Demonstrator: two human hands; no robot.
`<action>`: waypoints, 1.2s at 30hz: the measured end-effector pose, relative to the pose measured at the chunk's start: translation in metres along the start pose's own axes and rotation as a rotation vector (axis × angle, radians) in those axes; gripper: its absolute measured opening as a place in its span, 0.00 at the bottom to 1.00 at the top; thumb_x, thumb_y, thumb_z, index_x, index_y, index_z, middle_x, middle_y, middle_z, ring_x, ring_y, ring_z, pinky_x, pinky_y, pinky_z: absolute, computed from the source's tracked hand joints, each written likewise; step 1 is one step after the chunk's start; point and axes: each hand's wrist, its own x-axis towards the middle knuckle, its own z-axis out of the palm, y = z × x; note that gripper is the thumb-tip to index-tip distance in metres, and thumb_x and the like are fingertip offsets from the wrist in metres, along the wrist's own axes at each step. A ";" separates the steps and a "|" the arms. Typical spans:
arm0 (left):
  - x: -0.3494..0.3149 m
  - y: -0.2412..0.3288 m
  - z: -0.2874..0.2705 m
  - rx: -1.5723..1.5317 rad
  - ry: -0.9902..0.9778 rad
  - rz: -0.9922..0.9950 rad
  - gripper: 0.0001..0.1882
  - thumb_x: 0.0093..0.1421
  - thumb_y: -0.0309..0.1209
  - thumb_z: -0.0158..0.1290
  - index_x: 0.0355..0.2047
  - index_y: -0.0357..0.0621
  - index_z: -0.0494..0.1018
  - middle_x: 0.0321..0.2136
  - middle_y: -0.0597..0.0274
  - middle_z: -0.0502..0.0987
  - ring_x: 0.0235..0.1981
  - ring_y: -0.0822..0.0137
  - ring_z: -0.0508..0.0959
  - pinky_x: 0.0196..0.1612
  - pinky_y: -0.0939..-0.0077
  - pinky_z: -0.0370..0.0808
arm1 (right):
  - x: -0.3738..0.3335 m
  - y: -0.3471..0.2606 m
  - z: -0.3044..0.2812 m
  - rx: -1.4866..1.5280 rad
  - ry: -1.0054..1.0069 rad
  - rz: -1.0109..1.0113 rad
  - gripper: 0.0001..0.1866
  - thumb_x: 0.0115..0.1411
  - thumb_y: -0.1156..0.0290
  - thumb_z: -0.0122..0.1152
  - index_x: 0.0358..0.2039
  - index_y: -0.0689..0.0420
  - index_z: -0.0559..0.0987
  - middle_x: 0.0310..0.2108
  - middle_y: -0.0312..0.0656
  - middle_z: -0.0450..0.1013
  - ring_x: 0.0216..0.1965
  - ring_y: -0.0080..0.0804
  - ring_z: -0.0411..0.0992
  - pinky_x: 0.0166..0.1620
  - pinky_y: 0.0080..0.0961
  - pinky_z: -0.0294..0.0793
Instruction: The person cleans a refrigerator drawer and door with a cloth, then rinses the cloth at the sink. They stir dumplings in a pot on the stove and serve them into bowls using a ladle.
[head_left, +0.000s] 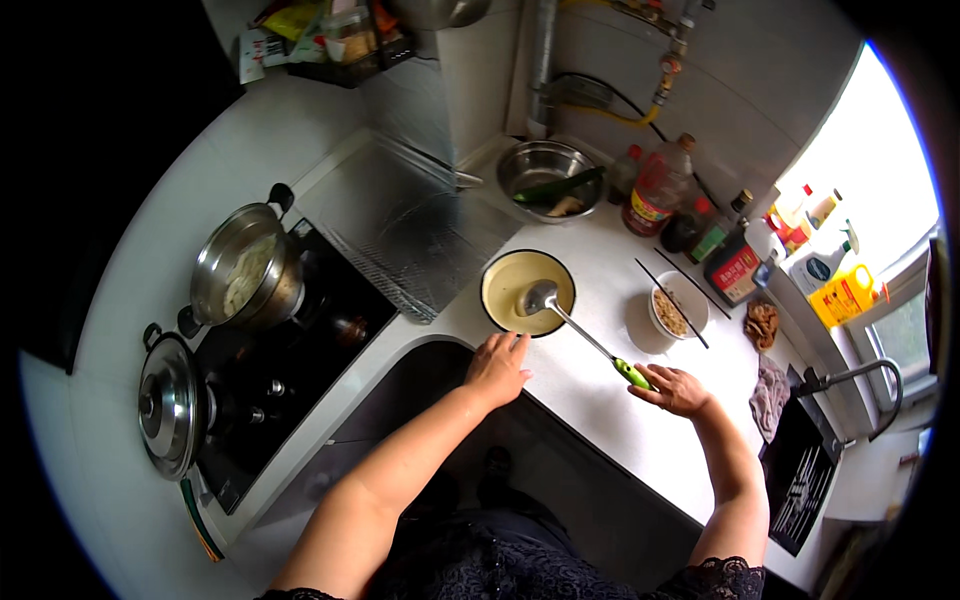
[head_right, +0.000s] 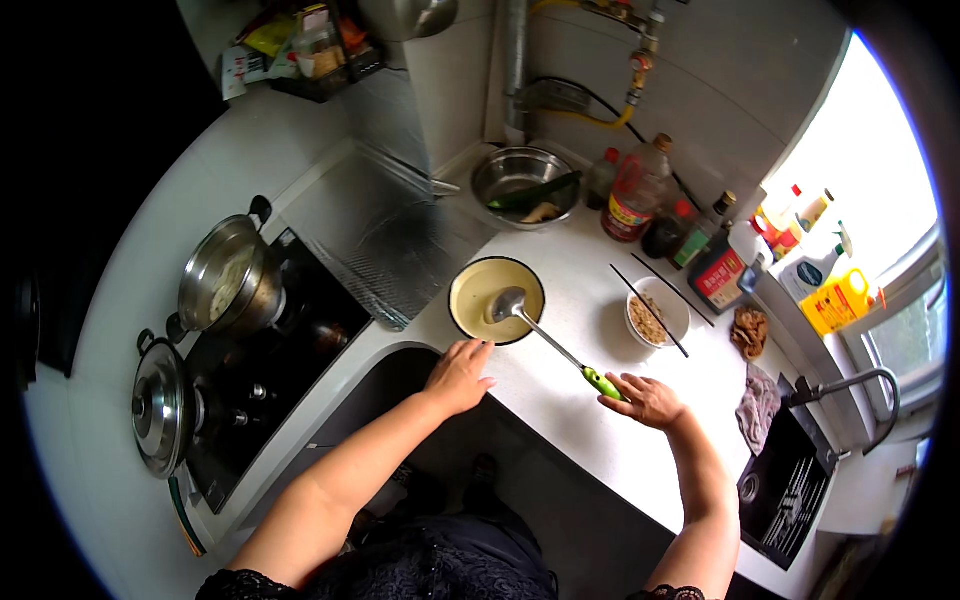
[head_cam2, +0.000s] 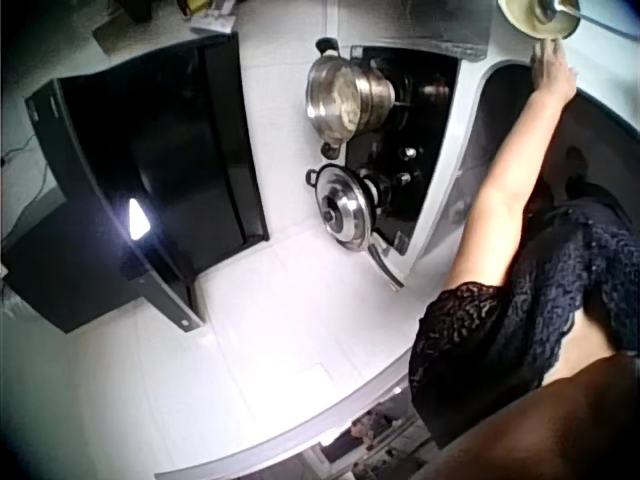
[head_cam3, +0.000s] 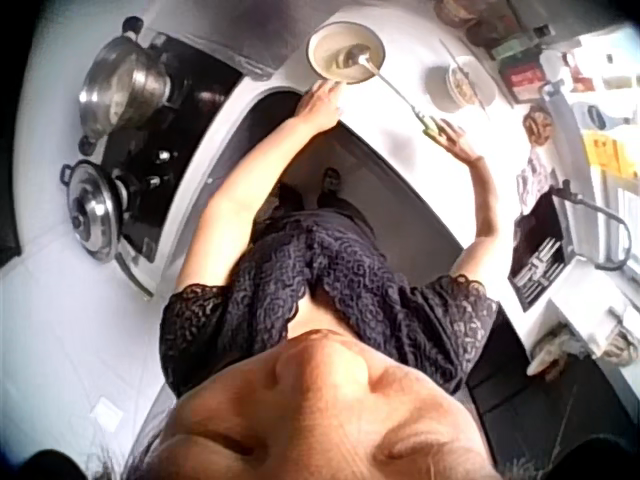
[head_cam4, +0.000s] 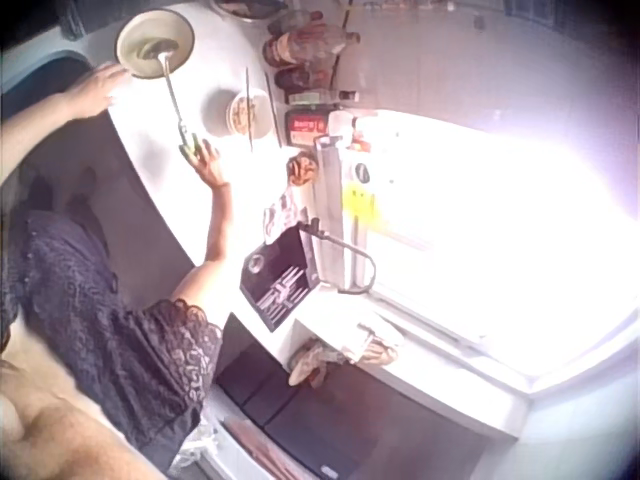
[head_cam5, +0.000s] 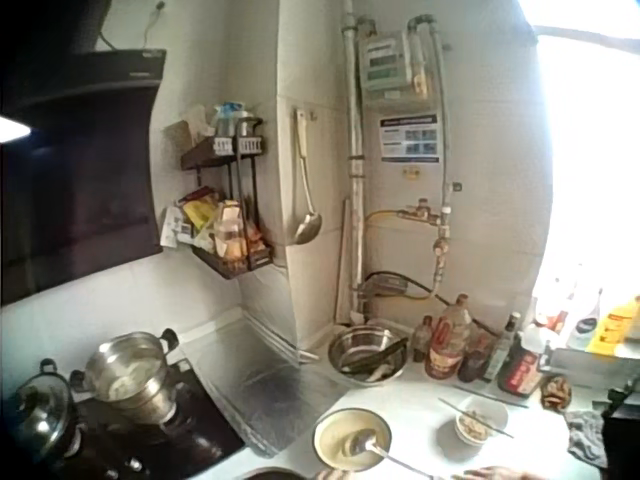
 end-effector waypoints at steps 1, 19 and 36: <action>0.003 0.001 -0.001 0.004 -0.014 -0.005 0.32 0.53 0.36 0.57 0.56 0.40 0.62 0.54 0.46 0.64 0.56 0.49 0.63 0.58 0.60 0.62 | -0.004 0.000 0.001 0.000 -0.016 0.011 0.30 0.56 0.77 0.49 0.58 0.40 0.58 0.55 0.51 0.63 0.47 0.44 0.71 0.41 0.32 0.78; 0.003 -0.006 0.014 0.062 0.090 0.082 0.22 0.51 0.34 0.60 0.45 0.39 0.71 0.53 0.47 0.64 0.55 0.50 0.63 0.57 0.59 0.63 | -0.042 -0.028 0.050 0.058 -0.179 0.318 0.26 0.61 0.72 0.44 0.59 0.36 0.57 0.62 0.46 0.56 0.53 0.41 0.66 0.44 0.32 0.74; -0.109 0.023 0.192 -1.679 -0.188 -0.922 0.24 0.63 0.45 0.47 0.52 0.41 0.63 0.44 0.56 0.72 0.43 0.61 0.71 0.52 0.56 0.65 | 0.080 -0.316 0.115 1.151 0.952 1.559 0.21 0.58 0.77 0.53 0.53 0.56 0.68 0.50 0.49 0.68 0.50 0.45 0.69 0.49 0.33 0.72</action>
